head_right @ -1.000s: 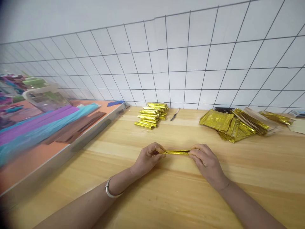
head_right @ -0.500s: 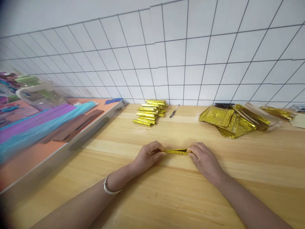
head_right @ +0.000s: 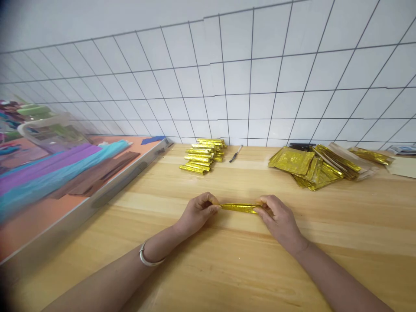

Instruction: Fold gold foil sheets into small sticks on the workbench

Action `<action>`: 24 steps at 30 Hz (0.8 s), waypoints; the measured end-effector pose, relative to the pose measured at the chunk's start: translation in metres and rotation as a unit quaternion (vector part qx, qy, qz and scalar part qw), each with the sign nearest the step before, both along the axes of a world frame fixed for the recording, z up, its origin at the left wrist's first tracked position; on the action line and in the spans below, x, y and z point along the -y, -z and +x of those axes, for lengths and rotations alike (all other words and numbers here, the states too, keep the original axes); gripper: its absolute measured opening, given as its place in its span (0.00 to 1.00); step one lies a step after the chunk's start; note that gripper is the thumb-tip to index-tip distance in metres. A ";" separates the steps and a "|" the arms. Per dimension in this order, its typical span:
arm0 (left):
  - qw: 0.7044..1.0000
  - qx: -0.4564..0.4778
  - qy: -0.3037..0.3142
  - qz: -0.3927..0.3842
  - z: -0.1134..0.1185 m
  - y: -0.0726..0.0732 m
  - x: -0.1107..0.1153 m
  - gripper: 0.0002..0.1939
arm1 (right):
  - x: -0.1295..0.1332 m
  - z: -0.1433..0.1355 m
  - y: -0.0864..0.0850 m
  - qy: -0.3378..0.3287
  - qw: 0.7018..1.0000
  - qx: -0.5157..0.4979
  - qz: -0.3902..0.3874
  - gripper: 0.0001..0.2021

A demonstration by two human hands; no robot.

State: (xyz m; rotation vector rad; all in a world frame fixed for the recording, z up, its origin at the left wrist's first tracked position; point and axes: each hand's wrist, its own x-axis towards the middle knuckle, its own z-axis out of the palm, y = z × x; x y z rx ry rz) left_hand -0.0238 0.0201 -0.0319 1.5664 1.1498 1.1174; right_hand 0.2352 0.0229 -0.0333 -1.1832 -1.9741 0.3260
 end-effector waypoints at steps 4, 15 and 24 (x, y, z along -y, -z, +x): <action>0.999 0.027 0.007 -0.017 -0.002 0.000 -0.002 0.09 | 0.001 0.001 -0.001 -0.006 0.999 -0.020 -0.028 0.09; 1.000 -0.002 -0.010 -0.002 -0.008 0.001 -0.008 0.09 | 0.005 0.000 -0.005 -0.038 0.997 -0.043 -0.055 0.11; 0.997 -0.072 0.000 0.031 -0.008 -0.001 -0.008 0.07 | 0.006 -0.001 -0.004 -0.030 0.993 -0.064 -0.100 0.11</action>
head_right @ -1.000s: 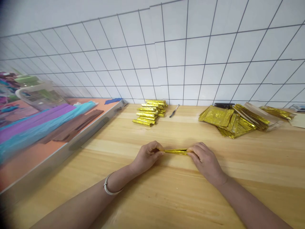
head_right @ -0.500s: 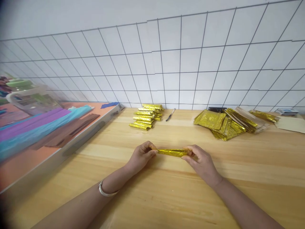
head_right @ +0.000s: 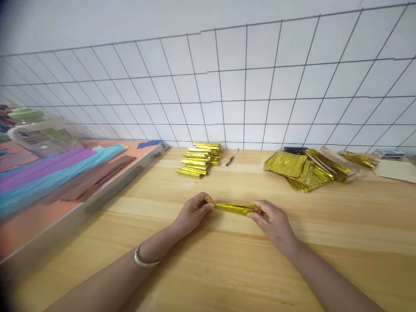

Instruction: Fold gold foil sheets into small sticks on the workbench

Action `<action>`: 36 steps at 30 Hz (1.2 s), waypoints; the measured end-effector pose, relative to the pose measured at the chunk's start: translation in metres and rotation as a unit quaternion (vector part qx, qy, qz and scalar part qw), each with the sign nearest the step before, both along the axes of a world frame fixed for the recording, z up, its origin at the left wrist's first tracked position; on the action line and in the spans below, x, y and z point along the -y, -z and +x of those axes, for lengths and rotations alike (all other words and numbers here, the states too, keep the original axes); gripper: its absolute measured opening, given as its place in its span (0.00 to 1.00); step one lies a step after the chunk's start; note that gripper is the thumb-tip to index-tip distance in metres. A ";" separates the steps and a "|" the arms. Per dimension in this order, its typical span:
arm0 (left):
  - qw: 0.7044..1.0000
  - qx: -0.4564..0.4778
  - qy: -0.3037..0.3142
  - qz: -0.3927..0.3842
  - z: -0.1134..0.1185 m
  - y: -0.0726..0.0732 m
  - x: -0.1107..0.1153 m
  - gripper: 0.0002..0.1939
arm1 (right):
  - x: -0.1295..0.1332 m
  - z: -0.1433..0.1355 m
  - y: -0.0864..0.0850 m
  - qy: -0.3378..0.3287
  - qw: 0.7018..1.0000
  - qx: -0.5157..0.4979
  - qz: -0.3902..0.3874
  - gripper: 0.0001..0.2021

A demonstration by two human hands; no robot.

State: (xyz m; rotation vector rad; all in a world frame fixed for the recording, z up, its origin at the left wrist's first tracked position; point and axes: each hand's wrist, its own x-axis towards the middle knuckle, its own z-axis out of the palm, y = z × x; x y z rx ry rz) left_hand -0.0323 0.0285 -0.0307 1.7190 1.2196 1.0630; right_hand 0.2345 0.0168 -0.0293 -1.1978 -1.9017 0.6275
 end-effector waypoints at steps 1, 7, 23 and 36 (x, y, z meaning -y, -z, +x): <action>1.000 -0.002 0.001 0.002 0.000 0.000 0.000 0.07 | 0.000 0.000 0.000 -0.002 1.000 -0.001 -0.004 0.11; 0.999 -0.024 0.003 0.024 -0.001 0.001 -0.001 0.06 | 0.000 0.001 0.000 -0.034 0.997 0.047 0.059 0.06; 0.972 -0.107 0.055 0.200 -0.005 0.004 -0.001 0.09 | -0.013 0.017 0.001 -0.066 0.891 0.290 0.343 0.05; 0.845 -0.424 0.189 0.265 -0.011 -0.024 0.003 0.06 | -0.002 0.013 -0.020 -0.206 0.808 0.455 0.313 0.09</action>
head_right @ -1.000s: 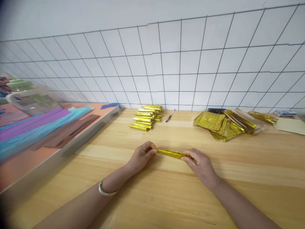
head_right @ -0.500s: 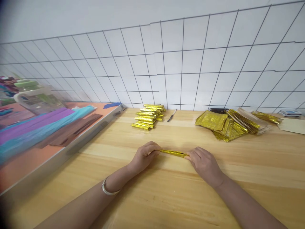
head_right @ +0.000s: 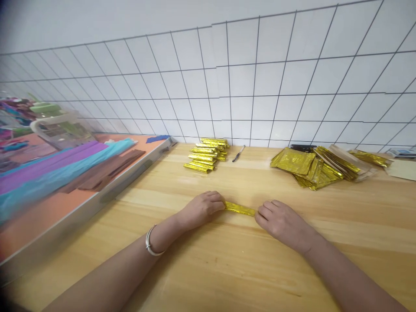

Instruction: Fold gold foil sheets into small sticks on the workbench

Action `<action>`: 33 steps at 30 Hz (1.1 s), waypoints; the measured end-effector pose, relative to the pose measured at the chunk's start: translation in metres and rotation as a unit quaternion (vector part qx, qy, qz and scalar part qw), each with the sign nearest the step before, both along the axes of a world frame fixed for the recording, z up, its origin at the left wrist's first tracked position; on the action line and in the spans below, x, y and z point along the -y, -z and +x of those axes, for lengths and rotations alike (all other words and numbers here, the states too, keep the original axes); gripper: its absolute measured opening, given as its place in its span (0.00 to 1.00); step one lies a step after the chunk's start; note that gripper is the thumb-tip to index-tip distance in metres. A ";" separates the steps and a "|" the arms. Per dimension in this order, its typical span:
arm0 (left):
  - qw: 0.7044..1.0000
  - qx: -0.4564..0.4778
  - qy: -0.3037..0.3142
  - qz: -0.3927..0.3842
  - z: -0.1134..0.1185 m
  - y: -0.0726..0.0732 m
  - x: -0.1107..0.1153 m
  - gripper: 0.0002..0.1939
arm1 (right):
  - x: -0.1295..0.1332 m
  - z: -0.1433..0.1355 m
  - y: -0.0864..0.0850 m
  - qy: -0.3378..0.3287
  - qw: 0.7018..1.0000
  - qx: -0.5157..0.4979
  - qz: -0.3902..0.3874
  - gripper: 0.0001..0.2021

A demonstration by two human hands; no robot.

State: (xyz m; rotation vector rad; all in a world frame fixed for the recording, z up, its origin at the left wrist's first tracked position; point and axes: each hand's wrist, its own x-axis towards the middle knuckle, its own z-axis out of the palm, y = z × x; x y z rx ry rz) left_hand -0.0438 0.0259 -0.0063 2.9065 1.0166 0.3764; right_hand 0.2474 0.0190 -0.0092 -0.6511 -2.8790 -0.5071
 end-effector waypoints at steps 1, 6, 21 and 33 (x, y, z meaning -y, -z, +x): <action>1.000 -0.014 0.006 -0.009 0.000 -0.004 0.002 0.06 | 0.001 0.000 0.000 0.001 1.000 0.009 -0.004 0.09; 0.998 -0.056 -0.016 -0.018 0.002 -0.015 0.014 0.05 | 0.005 -0.003 -0.002 0.002 1.000 0.021 -0.022 0.09; 0.998 -0.062 0.011 0.026 0.021 -0.006 0.022 0.12 | -0.001 0.000 -0.002 0.000 0.990 -0.119 -0.073 0.09; 0.999 0.016 -0.020 -0.038 0.030 0.005 0.021 0.12 | -0.004 0.006 0.009 0.000 0.988 -0.138 -0.076 0.10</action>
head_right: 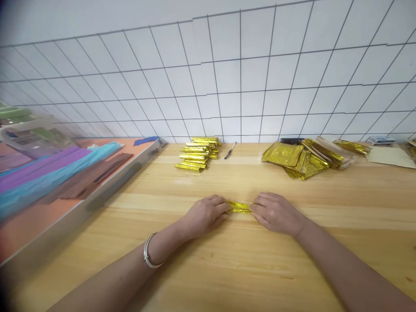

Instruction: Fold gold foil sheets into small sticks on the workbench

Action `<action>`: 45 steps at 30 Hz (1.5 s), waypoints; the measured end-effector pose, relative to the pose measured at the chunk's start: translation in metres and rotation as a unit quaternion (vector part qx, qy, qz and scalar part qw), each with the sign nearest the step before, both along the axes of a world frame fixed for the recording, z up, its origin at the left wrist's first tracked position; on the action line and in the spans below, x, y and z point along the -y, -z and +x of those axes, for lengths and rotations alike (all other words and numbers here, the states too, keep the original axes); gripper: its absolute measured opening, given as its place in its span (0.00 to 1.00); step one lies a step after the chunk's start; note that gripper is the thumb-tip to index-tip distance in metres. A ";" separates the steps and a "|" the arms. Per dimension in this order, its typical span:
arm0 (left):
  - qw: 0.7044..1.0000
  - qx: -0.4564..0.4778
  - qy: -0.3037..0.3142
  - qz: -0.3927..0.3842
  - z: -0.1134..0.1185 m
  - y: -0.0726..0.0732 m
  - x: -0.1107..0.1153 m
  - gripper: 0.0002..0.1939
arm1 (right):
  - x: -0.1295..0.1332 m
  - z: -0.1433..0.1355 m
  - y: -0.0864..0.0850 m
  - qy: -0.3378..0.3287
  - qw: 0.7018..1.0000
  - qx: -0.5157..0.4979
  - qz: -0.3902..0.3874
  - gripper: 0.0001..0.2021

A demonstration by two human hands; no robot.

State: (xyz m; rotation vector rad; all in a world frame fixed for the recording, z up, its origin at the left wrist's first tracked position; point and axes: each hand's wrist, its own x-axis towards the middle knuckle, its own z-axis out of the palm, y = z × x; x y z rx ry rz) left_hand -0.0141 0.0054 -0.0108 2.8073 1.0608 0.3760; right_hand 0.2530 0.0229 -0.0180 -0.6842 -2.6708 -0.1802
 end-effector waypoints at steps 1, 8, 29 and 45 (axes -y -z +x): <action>1.000 -0.002 0.000 0.002 0.000 0.000 0.000 0.12 | 0.000 -0.001 0.000 0.000 1.000 -0.005 0.007 0.10; 1.000 0.001 0.013 0.008 -0.001 0.001 -0.001 0.13 | 0.003 -0.001 -0.002 -0.011 0.997 0.032 0.071 0.10; 0.999 0.032 -0.015 0.008 0.002 0.009 -0.006 0.13 | 0.009 0.003 0.005 0.117 0.967 -0.097 -0.202 0.10; 0.995 0.087 -0.039 -0.018 0.005 0.015 -0.011 0.10 | 0.011 -0.003 0.018 0.167 0.956 -0.131 -0.202 0.05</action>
